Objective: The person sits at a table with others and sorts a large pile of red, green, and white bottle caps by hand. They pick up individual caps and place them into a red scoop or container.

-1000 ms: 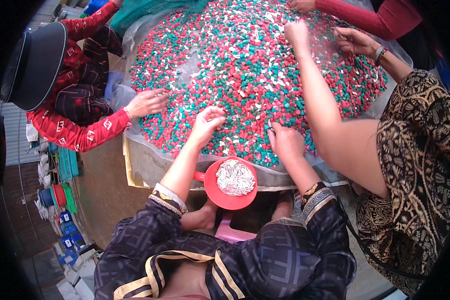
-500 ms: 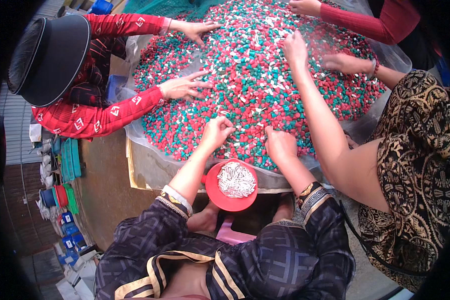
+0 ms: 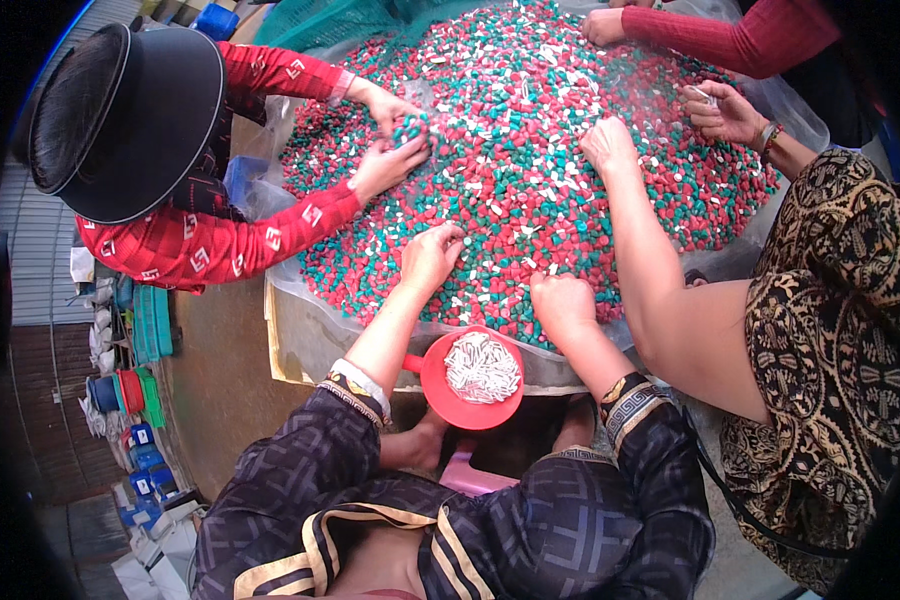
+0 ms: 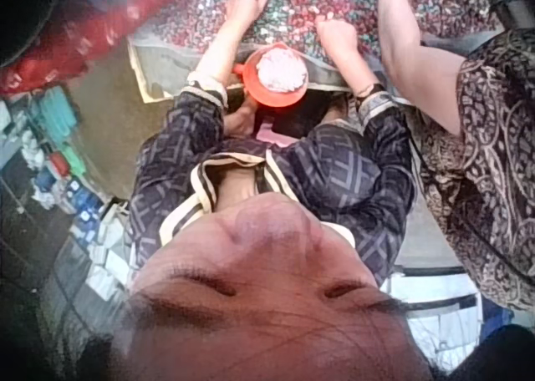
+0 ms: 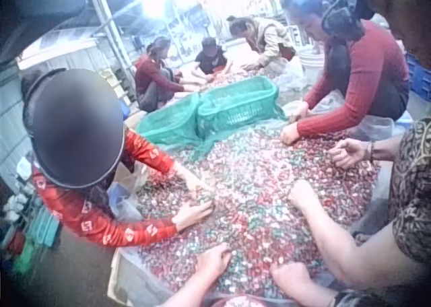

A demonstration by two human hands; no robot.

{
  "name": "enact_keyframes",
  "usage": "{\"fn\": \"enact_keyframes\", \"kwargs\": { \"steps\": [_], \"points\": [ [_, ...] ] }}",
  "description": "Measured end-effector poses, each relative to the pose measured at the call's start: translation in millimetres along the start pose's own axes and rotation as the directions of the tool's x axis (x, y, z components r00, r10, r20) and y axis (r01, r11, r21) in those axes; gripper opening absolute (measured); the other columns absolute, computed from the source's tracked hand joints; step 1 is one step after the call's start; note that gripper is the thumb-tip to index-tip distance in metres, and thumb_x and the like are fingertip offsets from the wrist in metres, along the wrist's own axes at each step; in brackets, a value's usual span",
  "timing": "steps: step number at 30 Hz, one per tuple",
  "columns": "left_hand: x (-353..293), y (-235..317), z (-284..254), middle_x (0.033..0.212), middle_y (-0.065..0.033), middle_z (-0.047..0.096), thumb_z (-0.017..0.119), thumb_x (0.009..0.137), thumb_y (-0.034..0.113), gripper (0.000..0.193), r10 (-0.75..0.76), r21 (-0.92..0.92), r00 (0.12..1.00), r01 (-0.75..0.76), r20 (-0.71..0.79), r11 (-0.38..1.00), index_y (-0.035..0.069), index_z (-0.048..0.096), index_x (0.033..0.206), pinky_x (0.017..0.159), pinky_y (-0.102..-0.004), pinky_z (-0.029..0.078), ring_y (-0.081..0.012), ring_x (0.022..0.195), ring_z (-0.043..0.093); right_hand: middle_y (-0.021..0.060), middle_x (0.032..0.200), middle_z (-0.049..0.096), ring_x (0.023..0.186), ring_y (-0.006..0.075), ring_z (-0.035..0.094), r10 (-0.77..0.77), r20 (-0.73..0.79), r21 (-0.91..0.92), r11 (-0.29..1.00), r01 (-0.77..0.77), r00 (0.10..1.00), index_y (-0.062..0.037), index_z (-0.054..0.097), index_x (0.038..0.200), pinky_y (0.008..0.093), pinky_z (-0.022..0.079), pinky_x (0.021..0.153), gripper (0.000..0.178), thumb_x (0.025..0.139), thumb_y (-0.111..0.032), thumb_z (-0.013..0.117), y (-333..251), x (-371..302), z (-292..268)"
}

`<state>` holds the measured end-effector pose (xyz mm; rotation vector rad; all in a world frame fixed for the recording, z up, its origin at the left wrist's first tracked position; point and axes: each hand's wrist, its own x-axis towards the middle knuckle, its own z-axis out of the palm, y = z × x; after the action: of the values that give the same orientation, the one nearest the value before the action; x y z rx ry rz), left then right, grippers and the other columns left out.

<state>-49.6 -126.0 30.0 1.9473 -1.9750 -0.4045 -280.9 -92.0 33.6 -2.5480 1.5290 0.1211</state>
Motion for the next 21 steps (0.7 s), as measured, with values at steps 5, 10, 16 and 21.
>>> {"fn": "enact_keyframes", "kwargs": {
  "steps": [5, 10, 16, 21],
  "points": [
    [-1, 0, -9, 0.065, -0.0041, 0.06, 0.068, 0.078, 0.016, 0.011, -0.172, -0.119, 0.974, 0.19, 0.148, 0.975, 0.008, 0.064, 0.084, 0.053, -0.0295, 0.044, -0.0159, 0.056, 0.057, 0.0071, 0.068, 0.068, 0.065, 0.0199, 0.068, 0.039, 0.035, -0.024, 0.999, -0.038, 0.999, -0.0098, 0.064, 0.077, 0.032, 0.054, 0.052, 0.012, 0.08, -0.014, 0.053, 1, 7, -6],
    [-6, -41, -20, 0.081, -0.0059, 0.058, 0.06, 0.077, -0.001, 0.013, -0.14, -0.898, 0.912, 0.335, 0.385, -0.286, 0.006, 0.054, 0.086, 0.052, -0.0249, 0.038, -0.0126, 0.063, 0.05, 0.0078, 0.069, 0.068, 0.067, 0.0198, 0.069, 0.057, 0.026, -0.006, 0.998, -0.057, 0.998, -0.0093, 0.066, 0.077, 0.0324, 0.054, 0.053, 0.013, 0.08, -0.014, 0.054, 1, 8, -6],
    [18, -53, -12, 0.069, -0.002, 0.06, 0.072, 0.075, 0.014, 0.029, -0.406, -0.711, 0.902, 0.382, 0.147, 0.591, 0.004, 0.065, 0.102, 0.053, -0.0243, 0.042, -0.0089, 0.057, 0.052, 0.0084, 0.071, 0.068, 0.069, 0.0218, 0.069, 0.029, 0.092, 0.038, 0.999, -0.033, 0.995, -0.0074, 0.066, 0.078, 0.0343, 0.055, 0.056, 0.014, 0.08, -0.012, 0.053, -3, 13, -4],
    [27, -27, -6, 0.069, -0.0047, 0.062, 0.073, 0.072, 0.017, 0.037, -0.2, -0.125, 0.915, 0.257, 0.351, 0.958, 0.005, 0.066, 0.106, 0.064, -0.0284, 0.048, -0.0122, 0.067, 0.059, 0.0114, 0.073, 0.068, 0.068, 0.0258, 0.068, 0.104, 0.022, 0.202, 0.973, -0.106, 0.994, -0.0061, 0.065, 0.077, 0.0366, 0.054, 0.056, 0.01, 0.078, -0.012, 0.057, 9, 5, -3]
  ]
}}
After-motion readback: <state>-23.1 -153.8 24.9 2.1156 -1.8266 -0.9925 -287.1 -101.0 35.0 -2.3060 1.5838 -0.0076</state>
